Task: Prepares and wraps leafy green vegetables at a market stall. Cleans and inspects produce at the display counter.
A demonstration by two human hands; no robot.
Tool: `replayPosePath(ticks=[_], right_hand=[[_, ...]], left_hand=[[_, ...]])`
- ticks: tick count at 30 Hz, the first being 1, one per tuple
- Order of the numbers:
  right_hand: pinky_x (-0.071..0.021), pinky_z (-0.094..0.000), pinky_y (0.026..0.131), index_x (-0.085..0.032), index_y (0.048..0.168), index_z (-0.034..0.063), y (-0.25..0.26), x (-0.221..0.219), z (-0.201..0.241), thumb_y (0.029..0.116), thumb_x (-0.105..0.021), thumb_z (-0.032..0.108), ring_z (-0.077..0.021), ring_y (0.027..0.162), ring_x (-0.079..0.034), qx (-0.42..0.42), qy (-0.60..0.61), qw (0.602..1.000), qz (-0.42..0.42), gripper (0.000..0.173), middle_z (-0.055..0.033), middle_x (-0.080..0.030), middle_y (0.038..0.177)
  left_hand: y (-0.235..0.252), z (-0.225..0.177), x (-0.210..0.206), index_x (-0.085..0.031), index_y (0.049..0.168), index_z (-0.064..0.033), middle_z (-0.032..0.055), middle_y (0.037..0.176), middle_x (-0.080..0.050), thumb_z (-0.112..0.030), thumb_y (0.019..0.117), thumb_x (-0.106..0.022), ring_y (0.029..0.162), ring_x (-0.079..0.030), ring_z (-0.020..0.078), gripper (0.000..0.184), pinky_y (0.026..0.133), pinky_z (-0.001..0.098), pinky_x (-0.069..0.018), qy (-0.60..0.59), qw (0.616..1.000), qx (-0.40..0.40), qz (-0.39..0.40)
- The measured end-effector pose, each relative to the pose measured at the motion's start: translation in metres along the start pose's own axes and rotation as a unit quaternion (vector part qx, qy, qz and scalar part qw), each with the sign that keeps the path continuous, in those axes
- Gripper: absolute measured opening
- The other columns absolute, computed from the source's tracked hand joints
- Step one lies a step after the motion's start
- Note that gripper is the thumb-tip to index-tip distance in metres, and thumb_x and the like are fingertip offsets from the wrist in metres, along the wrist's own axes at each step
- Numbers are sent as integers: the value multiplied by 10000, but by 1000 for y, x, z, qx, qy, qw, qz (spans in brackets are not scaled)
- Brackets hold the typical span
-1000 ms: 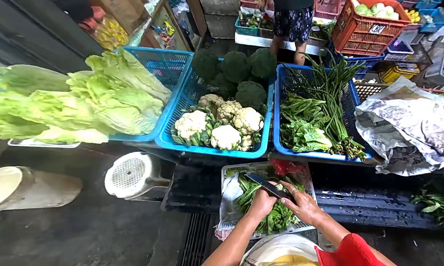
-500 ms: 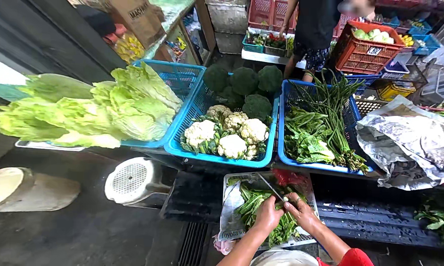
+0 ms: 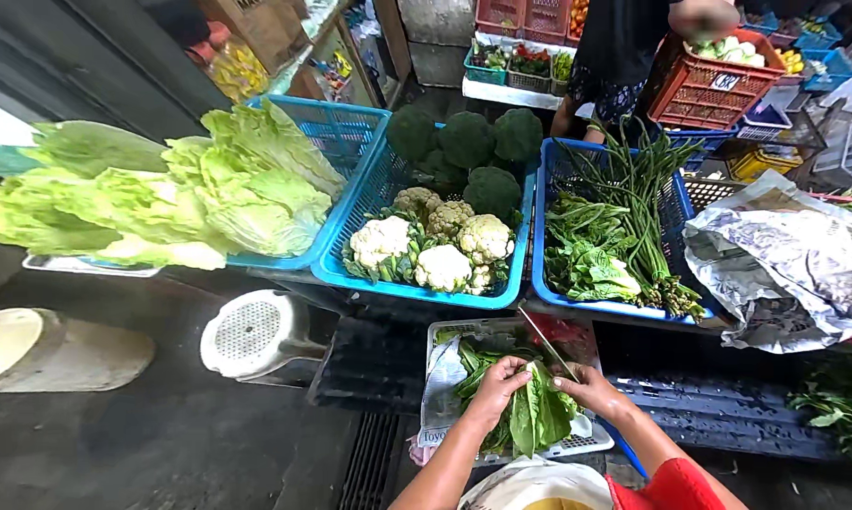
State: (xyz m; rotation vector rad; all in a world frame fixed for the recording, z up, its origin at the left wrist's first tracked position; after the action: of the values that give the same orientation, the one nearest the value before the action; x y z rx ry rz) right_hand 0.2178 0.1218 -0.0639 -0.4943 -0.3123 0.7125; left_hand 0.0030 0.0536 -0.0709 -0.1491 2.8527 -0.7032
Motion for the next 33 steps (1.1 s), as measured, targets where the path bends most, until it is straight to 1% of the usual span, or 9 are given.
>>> replayPosePath(ticks=[2, 8, 13, 15, 18, 21, 23, 28, 33], right_hand=[[-506, -284, 695, -663, 1224, 59, 1, -9, 4, 976, -687, 271, -79, 748, -584, 11, 22, 1000, 9, 327, -36, -663, 937], [-535, -386, 843, -652, 1168, 17, 15, -2, 1, 984, -652, 161, -166, 893, -637, -23, -52, 998, -39, 234, -104, -667, 1004], [-504, -573, 971, -595, 1357, 57, 12, 14, -46, 975, -677, 385, -348, 1055, -656, -118, -158, 980, -28, 510, -211, -674, 1154], [-493, -595, 974, -619, 1327, 53, 11, 13, -68, 982, -633, 503, -365, 1064, -653, -147, -178, 973, -9, 567, -217, -678, 1142], [-490, -611, 947, -653, 1232, 56, 13, 6, -91, 979, -535, 647, -362, 1042, -647, -161, -194, 968, 13, 654, -204, -678, 1093], [-450, -627, 1043, -561, 1402, 80, 5, -2, -80, 1022, -387, 671, -386, 1219, -614, -181, -195, 963, 35, 724, -229, -648, 1282], [-463, -607, 1036, -495, 1451, 84, 3, -7, -80, 1055, -371, 610, -381, 1201, -625, -173, -191, 965, 37, 670, -228, -650, 1271], [-523, -557, 920, -493, 1388, 66, 0, -5, -91, 1034, -557, 476, -333, 990, -660, -160, -157, 974, 36, 546, -190, -661, 1084], [-526, -461, 843, -557, 1328, 36, -4, 4, -105, 1006, -624, 426, -244, 881, -632, -157, -94, 981, 67, 510, -149, -653, 1034]], left_hand=[[-4, 1, -4, -629, 1177, -14, 75, 997, -695, -88, 981, -630, 890, -661, 147, 209, 777, 342, -556, -13, 999, 36, 16], [-3, -4, -2, -636, 1208, -15, 145, 1139, -706, -124, 1027, -391, 978, -701, 253, 323, 827, 417, -597, -124, 990, 33, 61], [-7, -54, 1, -613, 1244, 35, 124, 1099, -706, -86, 1020, -472, 997, -683, 192, 292, 905, 368, -566, 34, 982, -182, -42], [-11, -102, -18, -659, 1241, 7, 93, 1157, -706, -132, 1007, -546, 1061, -675, 132, 294, 960, 344, -557, 176, 936, -299, -63], [1, -162, -68, -700, 1237, -50, 100, 1171, -711, -178, 987, -644, 1125, -667, 213, 286, 989, 434, -551, 354, 811, -461, -67], [40, -200, -121, -693, 1231, -62, 110, 1139, -726, -170, 951, -707, 1094, -679, 296, 301, 931, 496, -545, 493, 674, -547, -54], [78, -209, -143, -681, 1223, -67, 122, 1182, -721, -177, 957, -705, 1166, -660, 314, 289, 984, 513, -502, 562, 643, -520, -20], [151, -198, -144, -655, 1327, -112, 125, 1391, -627, -477, 1059, -491, 1431, -449, 343, 482, 1175, 644, -281, 702, 668, -206, 138], [147, -204, -119, -562, 1451, -114, 119, 1512, -534, -476, 1071, -465, 1466, -418, 316, 534, 1198, 654, -240, 616, 733, -264, 117]])
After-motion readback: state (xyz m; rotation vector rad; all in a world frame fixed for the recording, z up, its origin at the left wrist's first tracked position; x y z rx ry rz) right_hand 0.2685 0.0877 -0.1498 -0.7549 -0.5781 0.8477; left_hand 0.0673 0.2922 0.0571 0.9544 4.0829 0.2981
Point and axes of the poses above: each hand's wrist, its own y-axis towards the middle knuckle, its own x-axis out of the back of the hand, z = x × y, the point moved 1 cm from there along y, towards the middle knuckle
